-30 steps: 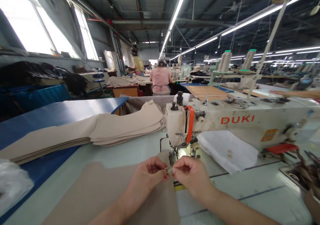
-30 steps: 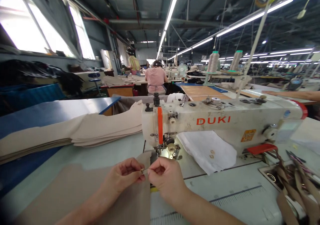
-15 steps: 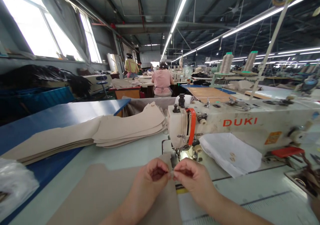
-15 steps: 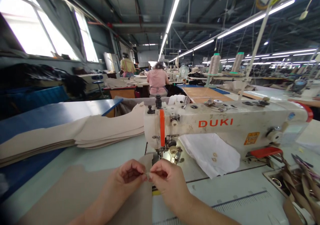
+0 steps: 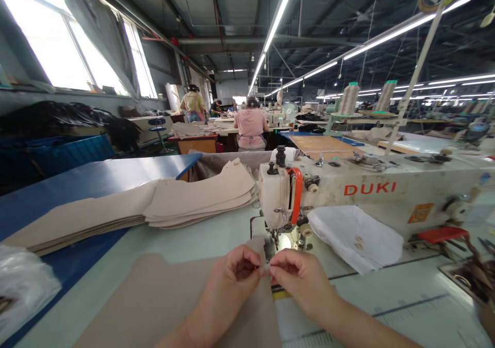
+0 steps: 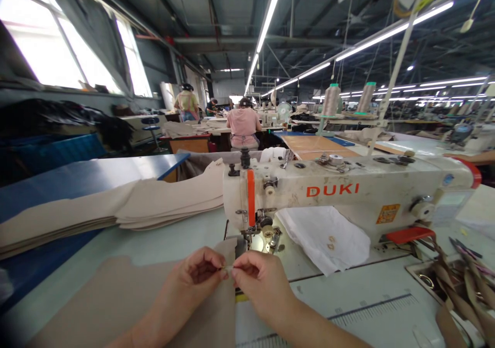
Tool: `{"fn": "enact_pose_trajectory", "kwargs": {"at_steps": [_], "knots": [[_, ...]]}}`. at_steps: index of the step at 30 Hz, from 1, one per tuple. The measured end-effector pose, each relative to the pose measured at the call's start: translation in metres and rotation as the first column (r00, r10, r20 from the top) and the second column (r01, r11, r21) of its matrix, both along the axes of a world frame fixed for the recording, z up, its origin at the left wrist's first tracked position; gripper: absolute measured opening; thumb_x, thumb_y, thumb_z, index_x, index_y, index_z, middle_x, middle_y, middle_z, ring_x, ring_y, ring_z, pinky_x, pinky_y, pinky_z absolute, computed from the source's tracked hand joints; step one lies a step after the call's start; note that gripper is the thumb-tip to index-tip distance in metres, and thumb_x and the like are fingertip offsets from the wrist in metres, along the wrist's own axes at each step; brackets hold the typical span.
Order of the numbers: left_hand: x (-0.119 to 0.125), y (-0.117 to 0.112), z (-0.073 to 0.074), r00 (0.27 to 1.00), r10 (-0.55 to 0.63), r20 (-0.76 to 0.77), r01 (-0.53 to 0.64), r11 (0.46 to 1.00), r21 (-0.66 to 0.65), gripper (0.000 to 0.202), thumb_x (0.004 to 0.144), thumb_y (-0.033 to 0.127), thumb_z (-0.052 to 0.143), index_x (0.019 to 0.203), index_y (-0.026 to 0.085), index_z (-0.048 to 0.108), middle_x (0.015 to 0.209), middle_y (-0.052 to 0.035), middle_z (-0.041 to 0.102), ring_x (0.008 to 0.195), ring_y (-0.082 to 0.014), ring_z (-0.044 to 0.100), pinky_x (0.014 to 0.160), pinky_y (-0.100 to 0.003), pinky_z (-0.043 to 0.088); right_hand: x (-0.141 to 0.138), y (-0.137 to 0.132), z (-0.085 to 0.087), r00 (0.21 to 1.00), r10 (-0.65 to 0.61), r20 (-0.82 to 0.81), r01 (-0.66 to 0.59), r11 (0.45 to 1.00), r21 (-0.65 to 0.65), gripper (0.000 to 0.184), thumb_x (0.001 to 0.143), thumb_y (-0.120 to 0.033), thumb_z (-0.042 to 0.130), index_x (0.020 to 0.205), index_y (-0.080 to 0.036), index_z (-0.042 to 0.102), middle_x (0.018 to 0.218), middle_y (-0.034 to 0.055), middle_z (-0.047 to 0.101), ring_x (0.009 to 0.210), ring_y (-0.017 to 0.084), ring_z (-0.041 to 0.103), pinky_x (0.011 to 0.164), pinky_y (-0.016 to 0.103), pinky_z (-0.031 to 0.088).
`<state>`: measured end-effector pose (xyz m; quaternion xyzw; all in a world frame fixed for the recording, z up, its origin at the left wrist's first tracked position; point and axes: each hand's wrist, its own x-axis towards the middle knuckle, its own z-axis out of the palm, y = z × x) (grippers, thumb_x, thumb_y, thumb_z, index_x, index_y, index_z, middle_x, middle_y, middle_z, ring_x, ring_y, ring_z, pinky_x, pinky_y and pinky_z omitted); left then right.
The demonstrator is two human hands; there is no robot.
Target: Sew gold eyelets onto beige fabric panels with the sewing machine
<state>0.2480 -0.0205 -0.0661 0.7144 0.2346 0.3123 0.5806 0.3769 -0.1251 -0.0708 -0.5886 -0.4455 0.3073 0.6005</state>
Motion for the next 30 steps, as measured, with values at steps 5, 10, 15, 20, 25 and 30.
{"fn": "enact_pose_trajectory", "kwargs": {"at_steps": [5,10,15,20,25,30], "knots": [[-0.002,0.007,0.011,0.988,-0.112,-0.104,0.118,0.992,0.054,0.006,0.066,0.019,0.061,0.07,0.018,0.056,0.066,0.0017,0.061,0.062,-0.0132,0.058,0.06,-0.023,0.046,0.001,0.0,0.001,0.999,-0.015,0.047,0.017,0.999,-0.044,0.006,0.07,-0.016,0.058,0.065,-0.016,0.062,0.054,-0.0026,0.06,0.052,0.012,0.055,0.051,0.02,0.042],[-0.007,0.02,0.039,0.923,-0.068,-0.378,0.203,0.921,0.331,0.015,0.076,0.021,0.049,0.087,0.019,0.06,0.09,-0.0045,0.067,0.087,-0.0218,0.062,0.08,-0.033,0.048,0.007,0.001,0.001,0.997,-0.04,-0.064,0.03,0.988,-0.154,0.006,0.068,-0.012,0.058,0.065,-0.017,0.059,0.048,-0.0057,0.055,0.045,0.01,0.053,0.046,0.019,0.039],[-0.012,0.026,0.027,0.87,0.111,-0.481,0.294,0.665,0.686,0.027,0.081,0.028,0.054,0.105,0.019,0.06,0.112,-0.0099,0.063,0.108,-0.0273,0.055,0.096,-0.043,0.044,0.01,0.0,0.009,0.994,-0.054,-0.099,0.025,0.961,-0.275,0.011,0.069,-0.008,0.058,0.062,-0.017,0.057,0.049,-0.0067,0.055,0.041,0.008,0.052,0.044,0.018,0.038],[-0.02,0.013,0.004,0.89,0.15,-0.431,0.278,0.572,0.772,0.032,0.088,0.032,0.047,0.117,0.019,0.056,0.122,-0.0106,0.059,0.113,-0.0246,0.054,0.097,-0.04,0.046,0.008,0.004,0.02,0.99,-0.037,-0.135,-0.017,0.927,-0.375,0.012,0.069,-0.012,0.064,0.06,-0.016,0.056,0.049,-0.0052,0.059,0.041,0.008,0.054,0.044,0.017,0.041],[-0.024,0.003,-0.003,0.91,0.158,-0.382,0.238,0.557,0.796,0.036,0.086,0.03,0.051,0.12,0.02,0.053,0.119,-0.0108,0.061,0.11,-0.026,0.057,0.095,-0.043,0.048,0.004,0.018,0.029,0.985,-0.04,-0.171,-0.046,0.88,-0.472,0.02,0.07,-0.013,0.065,0.056,-0.016,0.052,0.048,-0.004,0.06,0.038,0.008,0.055,0.038,0.015,0.041],[-0.026,0.004,-0.006,0.917,0.144,-0.372,0.236,0.558,0.796,0.035,0.086,0.03,0.052,0.119,0.019,0.053,0.118,-0.0114,0.061,0.109,-0.0264,0.058,0.093,-0.043,0.049,0.004,0.026,0.033,0.985,-0.015,-0.173,-0.079,0.846,-0.527,0.025,0.07,-0.009,0.061,0.05,-0.017,0.05,0.042,-0.0038,0.056,0.034,0.008,0.054,0.031,0.013,0.037]]}}
